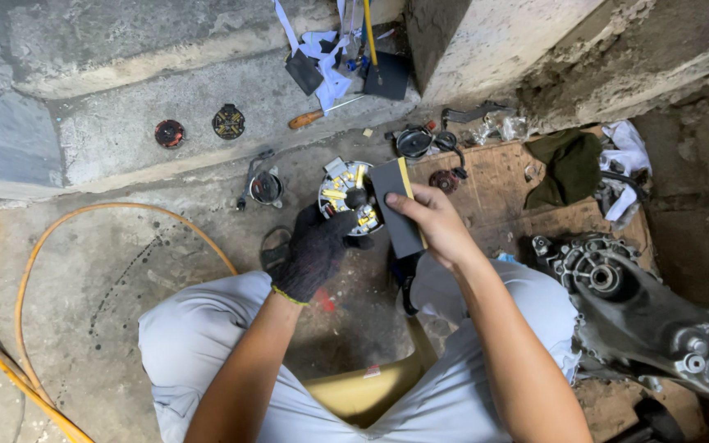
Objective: The person scrubs the surface of a circular mechanical component with a sanding block while seated on a low stool. They then use a small brush to clean the crevices of the same part. The work is performed on the floor of a workshop area.
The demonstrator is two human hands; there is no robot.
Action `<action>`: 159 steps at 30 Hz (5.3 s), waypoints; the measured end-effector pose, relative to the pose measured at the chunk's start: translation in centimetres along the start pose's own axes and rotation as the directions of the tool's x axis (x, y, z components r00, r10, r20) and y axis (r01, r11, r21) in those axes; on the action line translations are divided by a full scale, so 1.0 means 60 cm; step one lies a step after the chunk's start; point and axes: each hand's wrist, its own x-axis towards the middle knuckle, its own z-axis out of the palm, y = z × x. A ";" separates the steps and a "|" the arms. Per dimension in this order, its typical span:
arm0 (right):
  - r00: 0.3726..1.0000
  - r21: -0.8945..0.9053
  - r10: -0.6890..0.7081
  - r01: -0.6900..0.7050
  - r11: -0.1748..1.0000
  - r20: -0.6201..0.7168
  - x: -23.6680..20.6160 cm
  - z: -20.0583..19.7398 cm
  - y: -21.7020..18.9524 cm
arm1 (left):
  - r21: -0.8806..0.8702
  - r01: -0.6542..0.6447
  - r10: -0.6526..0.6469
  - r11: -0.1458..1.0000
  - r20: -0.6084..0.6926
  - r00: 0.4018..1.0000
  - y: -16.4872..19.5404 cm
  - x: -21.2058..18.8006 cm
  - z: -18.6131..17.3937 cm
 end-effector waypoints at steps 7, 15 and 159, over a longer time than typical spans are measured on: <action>0.935 -0.054 -0.307 0.302 0.952 -0.175 -0.037 -0.016 -0.053 | -0.029 0.026 -0.028 0.999 -0.058 0.998 0.007 0.007 -0.007; 0.667 -0.827 -0.610 0.561 0.032 0.428 -0.055 0.043 -0.052 | 0.196 0.081 -0.069 0.977 -0.067 0.995 0.008 0.000 0.000; 0.705 -0.729 -0.693 0.552 0.405 0.150 -0.088 0.100 -0.029 | 0.607 -0.372 0.551 0.702 -0.133 0.824 0.029 -0.029 0.054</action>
